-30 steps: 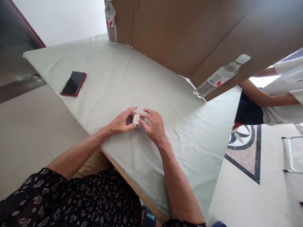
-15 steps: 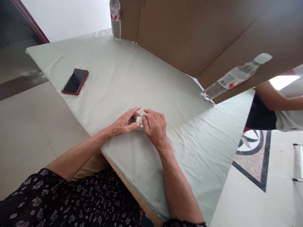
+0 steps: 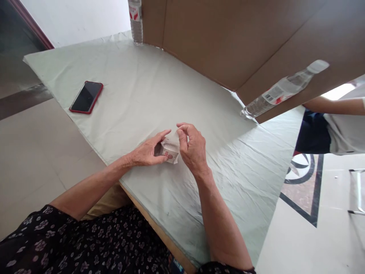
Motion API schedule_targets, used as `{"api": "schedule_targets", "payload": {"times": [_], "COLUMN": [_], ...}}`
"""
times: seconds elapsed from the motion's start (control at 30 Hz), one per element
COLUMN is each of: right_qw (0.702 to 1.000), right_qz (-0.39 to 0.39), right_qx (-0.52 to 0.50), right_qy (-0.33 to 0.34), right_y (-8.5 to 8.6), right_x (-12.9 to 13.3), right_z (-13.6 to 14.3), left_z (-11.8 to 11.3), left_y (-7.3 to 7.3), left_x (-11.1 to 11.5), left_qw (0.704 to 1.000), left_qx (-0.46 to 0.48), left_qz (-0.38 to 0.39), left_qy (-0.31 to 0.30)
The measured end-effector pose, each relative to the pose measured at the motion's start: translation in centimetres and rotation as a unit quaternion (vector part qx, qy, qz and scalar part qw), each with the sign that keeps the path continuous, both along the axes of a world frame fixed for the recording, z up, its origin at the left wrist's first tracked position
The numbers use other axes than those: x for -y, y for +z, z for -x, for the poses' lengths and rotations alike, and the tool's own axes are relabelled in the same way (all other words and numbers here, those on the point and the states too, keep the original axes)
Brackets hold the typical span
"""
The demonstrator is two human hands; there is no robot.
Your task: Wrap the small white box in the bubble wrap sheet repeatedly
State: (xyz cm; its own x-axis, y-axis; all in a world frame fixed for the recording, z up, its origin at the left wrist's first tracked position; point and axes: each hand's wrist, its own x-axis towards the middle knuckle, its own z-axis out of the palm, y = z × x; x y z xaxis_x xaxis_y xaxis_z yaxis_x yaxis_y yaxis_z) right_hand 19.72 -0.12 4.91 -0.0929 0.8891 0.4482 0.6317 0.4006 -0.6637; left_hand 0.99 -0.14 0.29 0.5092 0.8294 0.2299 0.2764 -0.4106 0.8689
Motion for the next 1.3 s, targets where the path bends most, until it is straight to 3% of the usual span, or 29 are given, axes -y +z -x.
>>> {"api": "schedule_targets", "payload": {"times": [0.13,0.33,0.5,0.63,0.73,0.83,1.0,1.1,1.3], "right_qw": [0.998,0.976,0.959,0.949,0.941,0.920,0.904,0.913,0.939], "right_qz": [0.011,0.037,0.071,0.089,0.118,0.208,0.325,0.314,0.201], "right_qx": [-0.066,-0.211,-0.267,-0.293,-0.314,-0.332,-0.242,-0.205,-0.273], "right_qy": [-0.021,-0.035,-0.061,-0.077,-0.053,-0.004,0.137,0.163,0.062], "right_y": [-0.1,-2.4,-4.3,-5.1,-5.2,-4.7,-3.0,-2.9,-3.7], "right_x": [-2.4,-5.7,-6.2,-5.9,-5.9,-5.7,-4.5,-4.1,-4.6], "right_z": [-0.6,-1.2,-1.9,-2.4,-3.0,-4.3,-6.2,-5.5,-3.2], "left_z": [0.0,0.1,0.3,0.1,-0.1,-0.1,-0.1,-0.1,0.1], "left_y": [-0.2,0.1,0.6,0.6,0.4,0.2,0.3,0.5,0.5], "left_x": [-0.1,-0.2,-0.1,-0.3,-0.3,-0.3,-0.2,-0.2,-0.2], "left_qw": [0.999,0.999,0.996,0.998,0.999,0.999,0.999,1.000,0.998], "left_qx": [0.035,0.045,0.036,0.027,0.021,0.018,0.022,0.021,0.041], "left_qz": [0.000,0.009,0.074,0.061,0.046,0.047,0.028,0.011,0.045], "left_qy": [-0.015,-0.030,-0.024,-0.021,-0.015,-0.010,-0.008,-0.006,-0.016]}}
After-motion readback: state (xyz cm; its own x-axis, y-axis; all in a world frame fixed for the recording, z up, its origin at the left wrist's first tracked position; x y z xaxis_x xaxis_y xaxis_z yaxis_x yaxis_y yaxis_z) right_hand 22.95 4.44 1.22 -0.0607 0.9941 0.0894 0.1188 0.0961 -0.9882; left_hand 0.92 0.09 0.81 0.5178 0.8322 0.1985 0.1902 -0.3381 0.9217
